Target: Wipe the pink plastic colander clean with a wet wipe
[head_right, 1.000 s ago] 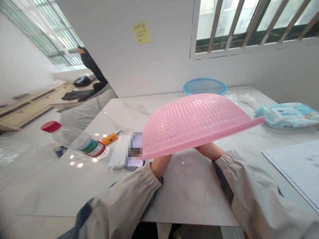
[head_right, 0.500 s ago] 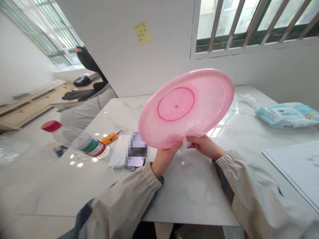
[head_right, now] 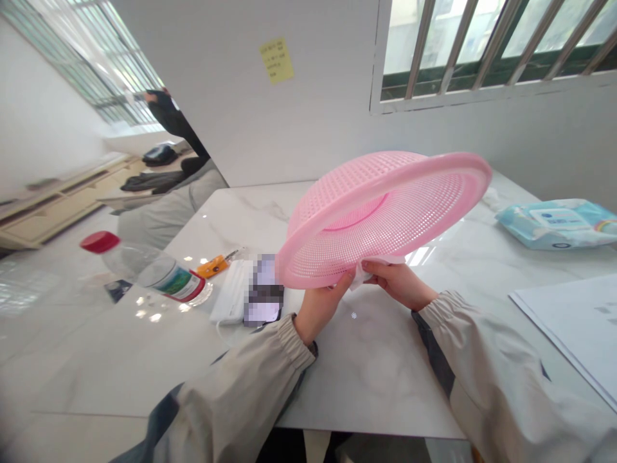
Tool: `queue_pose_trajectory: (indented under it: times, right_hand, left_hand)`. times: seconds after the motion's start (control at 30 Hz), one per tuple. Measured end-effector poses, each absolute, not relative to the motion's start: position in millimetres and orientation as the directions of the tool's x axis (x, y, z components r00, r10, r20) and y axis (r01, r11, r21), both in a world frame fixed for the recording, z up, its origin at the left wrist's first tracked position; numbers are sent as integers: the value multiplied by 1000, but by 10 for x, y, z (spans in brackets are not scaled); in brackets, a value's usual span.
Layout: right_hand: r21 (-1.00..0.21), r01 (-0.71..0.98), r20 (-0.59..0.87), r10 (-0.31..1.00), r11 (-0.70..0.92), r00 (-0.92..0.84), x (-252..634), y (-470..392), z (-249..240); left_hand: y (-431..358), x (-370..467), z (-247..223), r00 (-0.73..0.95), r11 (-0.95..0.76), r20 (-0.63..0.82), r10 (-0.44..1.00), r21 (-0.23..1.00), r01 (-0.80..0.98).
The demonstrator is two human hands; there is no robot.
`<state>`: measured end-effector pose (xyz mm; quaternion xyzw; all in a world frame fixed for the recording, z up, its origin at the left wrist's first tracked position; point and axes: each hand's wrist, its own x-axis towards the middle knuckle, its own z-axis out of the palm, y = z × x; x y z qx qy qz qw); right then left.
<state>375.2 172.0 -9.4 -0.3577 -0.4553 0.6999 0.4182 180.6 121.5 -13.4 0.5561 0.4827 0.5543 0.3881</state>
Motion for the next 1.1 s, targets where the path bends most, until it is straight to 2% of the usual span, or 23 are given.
queue_pose_trajectory:
  times: [0.2, 0.5, 0.87, 1.1]
  right_hand:
    - [-937, -275, -107, 926, -215, -362, 3746, 1716, -81]
    - [-950, -233, -103, 915, -207, -391, 3757, 1736, -110]
    - [-952, -220, -117, 921, -210, -373, 3793, 1743, -134]
    - [-958, -207, -130, 942, -200, -310, 3773, 1740, -84]
  left_hand:
    - [1204, 1805, -131, -155, -230, 266, 951, 949, 217]
    - [1191, 1788, -107, -199, -157, 207, 958, 958, 238]
    - [1211, 1754, -127, -203, -177, 207, 957, 972, 154]
    - [1281, 1730, -124, -304, -1, 30, 952, 996, 94]
